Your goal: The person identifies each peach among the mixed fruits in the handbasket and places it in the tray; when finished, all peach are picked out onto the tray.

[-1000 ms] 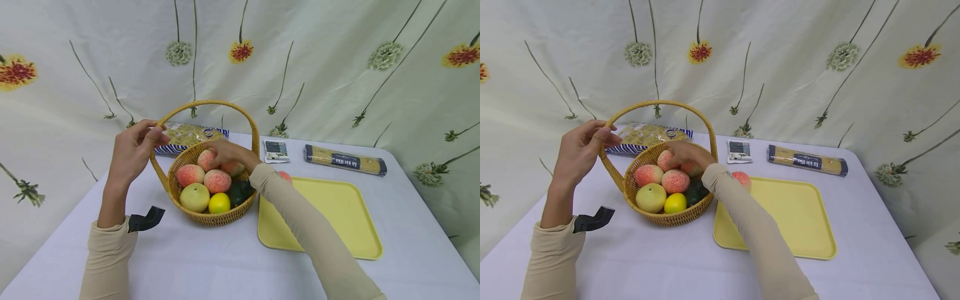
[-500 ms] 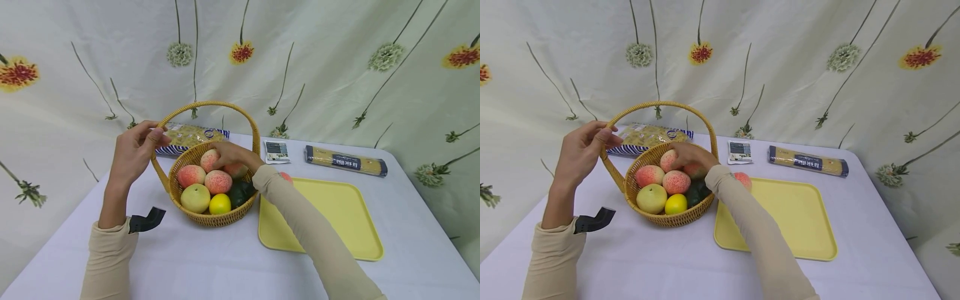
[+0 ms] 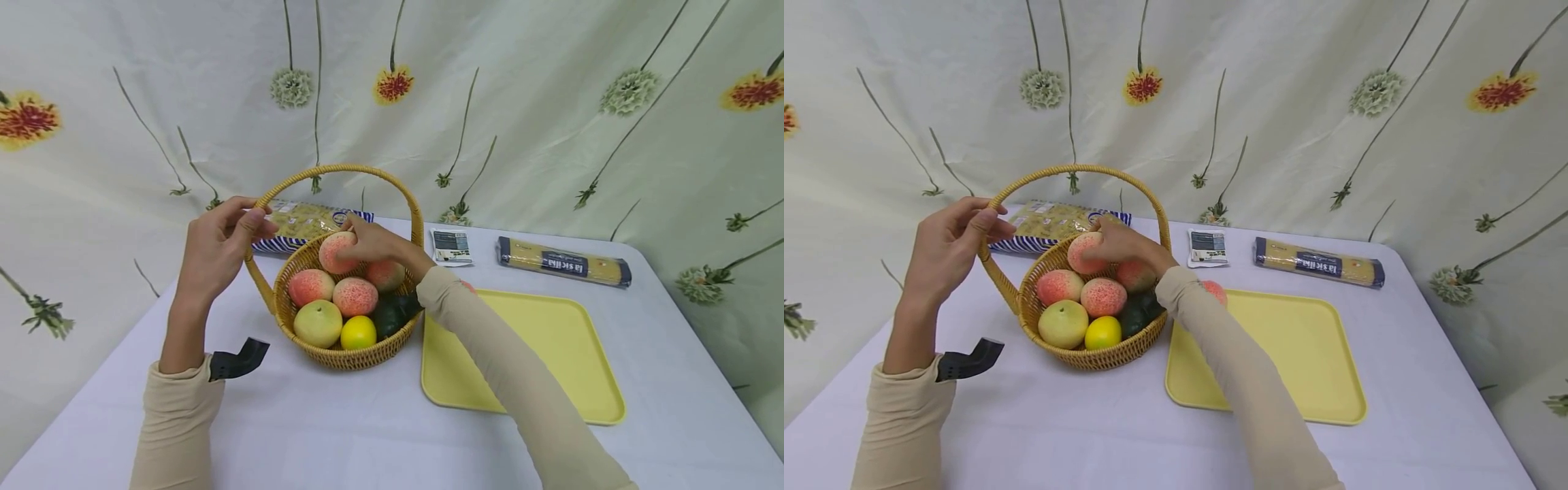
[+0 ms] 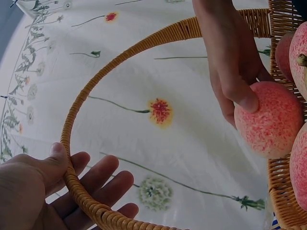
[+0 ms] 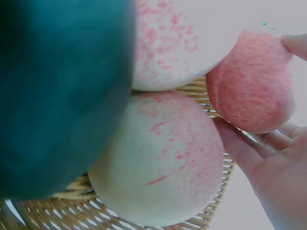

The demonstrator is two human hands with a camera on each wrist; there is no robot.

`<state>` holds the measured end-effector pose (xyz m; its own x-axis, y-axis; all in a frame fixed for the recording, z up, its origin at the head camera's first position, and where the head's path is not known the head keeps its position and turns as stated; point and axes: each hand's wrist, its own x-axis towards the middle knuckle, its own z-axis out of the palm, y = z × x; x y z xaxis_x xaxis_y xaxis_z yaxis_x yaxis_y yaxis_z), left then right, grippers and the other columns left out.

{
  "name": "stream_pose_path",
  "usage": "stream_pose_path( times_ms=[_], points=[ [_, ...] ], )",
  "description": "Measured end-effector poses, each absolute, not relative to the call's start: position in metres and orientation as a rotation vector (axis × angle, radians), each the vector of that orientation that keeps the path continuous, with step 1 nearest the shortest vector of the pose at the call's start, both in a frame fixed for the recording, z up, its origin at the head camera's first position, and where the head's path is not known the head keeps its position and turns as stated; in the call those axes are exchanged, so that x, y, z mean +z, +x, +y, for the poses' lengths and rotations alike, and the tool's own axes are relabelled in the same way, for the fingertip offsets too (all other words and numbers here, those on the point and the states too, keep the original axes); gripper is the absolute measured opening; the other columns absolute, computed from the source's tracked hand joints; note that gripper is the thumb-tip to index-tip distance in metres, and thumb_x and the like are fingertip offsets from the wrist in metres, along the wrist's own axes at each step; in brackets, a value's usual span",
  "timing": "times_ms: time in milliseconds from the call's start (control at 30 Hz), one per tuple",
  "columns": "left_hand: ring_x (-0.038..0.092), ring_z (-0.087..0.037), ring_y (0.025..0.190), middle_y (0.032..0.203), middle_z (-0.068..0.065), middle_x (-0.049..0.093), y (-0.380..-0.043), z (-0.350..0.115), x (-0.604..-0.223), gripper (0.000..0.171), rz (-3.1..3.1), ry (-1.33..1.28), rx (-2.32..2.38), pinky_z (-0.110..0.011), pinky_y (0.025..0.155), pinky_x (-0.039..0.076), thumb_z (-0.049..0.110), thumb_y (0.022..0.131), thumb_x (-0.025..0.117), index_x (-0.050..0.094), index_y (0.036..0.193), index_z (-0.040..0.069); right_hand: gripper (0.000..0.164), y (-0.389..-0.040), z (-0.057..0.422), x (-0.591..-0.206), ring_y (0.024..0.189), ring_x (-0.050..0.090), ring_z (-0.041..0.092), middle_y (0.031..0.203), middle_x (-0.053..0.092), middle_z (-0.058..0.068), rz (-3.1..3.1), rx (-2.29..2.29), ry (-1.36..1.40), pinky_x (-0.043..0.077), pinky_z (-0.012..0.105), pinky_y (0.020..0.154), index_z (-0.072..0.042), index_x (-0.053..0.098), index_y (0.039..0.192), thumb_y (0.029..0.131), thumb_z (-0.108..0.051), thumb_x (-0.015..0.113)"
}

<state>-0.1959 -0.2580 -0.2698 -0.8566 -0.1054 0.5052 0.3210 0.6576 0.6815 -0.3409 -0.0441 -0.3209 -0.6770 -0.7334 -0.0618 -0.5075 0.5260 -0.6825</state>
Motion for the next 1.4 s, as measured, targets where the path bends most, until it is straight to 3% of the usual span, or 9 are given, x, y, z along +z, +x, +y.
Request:
stream_pose_path(
  times_ms=[133, 200, 367, 500, 633, 933, 1167, 1400],
  points=[
    [0.061, 0.004, 0.079, 0.089, -0.011, 0.070, -0.197, -0.258, -0.270, 0.037, -2.362, -0.171, -1.108, -0.011, 0.070, 0.047, 0.037, 0.098, 0.050, 0.064, 0.114, 0.006, 0.058, -0.339, -0.043, -0.317, 0.124, 0.045, 0.023, 0.145, 0.037, 0.012, 2.376, -0.963, -1.040, 0.041, 0.037, 0.099, -0.010, 0.038, 0.141, 0.090, -0.031, 0.059],
    [0.061, 0.004, 0.079, 0.089, -0.011, 0.070, -0.197, -0.257, -0.270, 0.037, -2.362, -0.174, -1.108, -0.011, 0.069, 0.047, 0.036, 0.098, 0.050, 0.064, 0.114, 0.005, 0.056, -0.339, -0.042, -0.316, 0.128, 0.040, 0.023, 0.148, 0.031, 0.011, 2.341, -0.973, -1.061, 0.039, 0.036, 0.101, -0.011, 0.039, 0.141, 0.091, -0.030, 0.057],
    [0.061, 0.004, 0.079, 0.089, -0.011, 0.070, -0.198, -0.257, -0.270, 0.036, -2.361, -0.179, -1.109, -0.011, 0.069, 0.047, 0.036, 0.098, 0.051, 0.064, 0.113, 0.006, 0.052, -0.339, -0.036, -0.314, 0.116, 0.048, 0.022, 0.133, 0.042, 0.012, 2.246, -1.048, -1.033, 0.043, 0.034, 0.094, -0.010, 0.039, 0.131, 0.088, -0.030, 0.060],
    [0.061, 0.004, 0.079, 0.089, -0.010, 0.070, -0.199, -0.256, -0.269, 0.036, -2.366, -0.176, -1.111, -0.011, 0.069, 0.047, 0.036, 0.098, 0.051, 0.064, 0.114, 0.007, 0.061, -0.338, -0.030, -0.310, 0.110, 0.052, 0.020, 0.127, 0.047, 0.011, 2.207, -1.096, -1.013, 0.045, 0.033, 0.090, -0.013, 0.034, 0.137, 0.087, -0.031, 0.064],
    [0.061, 0.003, 0.079, 0.088, -0.010, 0.070, -0.199, -0.255, -0.268, 0.036, -2.365, -0.176, -1.109, -0.011, 0.069, 0.047, 0.036, 0.098, 0.051, 0.064, 0.113, 0.007, 0.063, -0.338, -0.025, -0.307, 0.108, 0.055, 0.021, 0.127, 0.050, 0.010, 2.153, -1.127, -1.041, 0.048, 0.033, 0.088, -0.016, 0.035, 0.141, 0.088, -0.026, 0.067],
    [0.062, 0.003, 0.079, 0.088, -0.010, 0.070, -0.200, -0.255, -0.268, 0.036, -2.363, -0.181, -1.104, -0.011, 0.068, 0.048, 0.037, 0.098, 0.050, 0.064, 0.112, 0.007, 0.059, -0.334, -0.015, -0.302, 0.108, 0.056, 0.022, 0.127, 0.047, 0.013, 2.139, -1.143, -1.063, 0.050, 0.033, 0.087, -0.011, 0.035, 0.131, 0.084, -0.021, 0.069],
    [0.062, 0.003, 0.078, 0.086, -0.006, 0.071, -0.198, -0.257, -0.269, 0.035, -2.367, -0.170, -1.100, -0.013, 0.066, 0.048, 0.036, 0.099, 0.050, 0.064, 0.112, 0.006, 0.051, -0.325, -0.008, -0.305, 0.106, 0.057, 0.019, 0.125, 0.052, 0.010, 2.112, -1.117, -1.248, 0.050, 0.031, 0.087, -0.008, 0.044, 0.135, 0.089, -0.018, 0.065],
    [0.061, 0.002, 0.079, 0.086, -0.005, 0.071, -0.196, -0.258, -0.270, 0.036, -2.371, -0.166, -1.103, -0.011, 0.067, 0.047, 0.036, 0.099, 0.050, 0.064, 0.113, 0.007, 0.056, -0.309, -0.003, -0.309, 0.106, 0.056, 0.016, 0.128, 0.052, 0.008, 2.186, -1.111, -1.328, 0.050, 0.028, 0.087, -0.006, 0.045, 0.136, 0.086, -0.021, 0.068]
  ],
)
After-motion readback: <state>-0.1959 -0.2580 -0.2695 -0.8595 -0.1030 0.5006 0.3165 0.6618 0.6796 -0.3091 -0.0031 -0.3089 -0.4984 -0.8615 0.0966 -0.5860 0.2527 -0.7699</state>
